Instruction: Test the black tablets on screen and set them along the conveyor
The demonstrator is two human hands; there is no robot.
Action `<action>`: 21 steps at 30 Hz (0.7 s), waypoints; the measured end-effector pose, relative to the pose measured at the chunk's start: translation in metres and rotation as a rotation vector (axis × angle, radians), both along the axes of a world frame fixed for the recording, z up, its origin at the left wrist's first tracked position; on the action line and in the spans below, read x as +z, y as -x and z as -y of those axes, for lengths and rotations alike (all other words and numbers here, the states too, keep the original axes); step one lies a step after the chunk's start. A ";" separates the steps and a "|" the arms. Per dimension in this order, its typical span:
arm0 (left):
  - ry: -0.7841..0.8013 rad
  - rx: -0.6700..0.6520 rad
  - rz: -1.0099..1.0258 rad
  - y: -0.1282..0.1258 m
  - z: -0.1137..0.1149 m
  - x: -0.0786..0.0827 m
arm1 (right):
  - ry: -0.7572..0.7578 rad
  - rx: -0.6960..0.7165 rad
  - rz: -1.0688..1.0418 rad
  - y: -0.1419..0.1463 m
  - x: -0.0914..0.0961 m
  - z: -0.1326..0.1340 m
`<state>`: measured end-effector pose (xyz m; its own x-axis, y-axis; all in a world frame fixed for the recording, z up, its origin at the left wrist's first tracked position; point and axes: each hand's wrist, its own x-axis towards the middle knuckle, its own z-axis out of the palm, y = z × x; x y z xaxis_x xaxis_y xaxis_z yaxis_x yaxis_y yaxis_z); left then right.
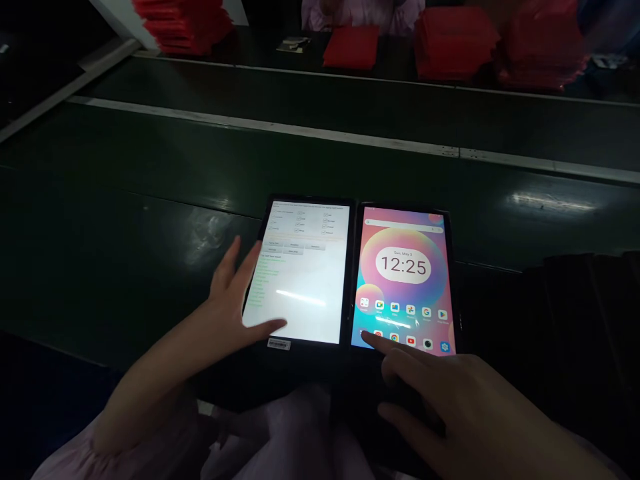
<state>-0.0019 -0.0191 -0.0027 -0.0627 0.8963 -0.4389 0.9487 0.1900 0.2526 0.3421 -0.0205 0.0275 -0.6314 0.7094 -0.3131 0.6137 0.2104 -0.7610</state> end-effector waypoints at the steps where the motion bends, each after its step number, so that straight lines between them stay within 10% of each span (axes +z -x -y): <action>1: -0.029 0.045 -0.019 -0.001 -0.003 0.001 | -0.010 -0.013 -0.005 -0.001 0.000 0.001; 21: 0.001 -0.092 0.054 0.032 0.007 0.011 | -0.079 -0.066 -0.010 -0.009 -0.005 0.003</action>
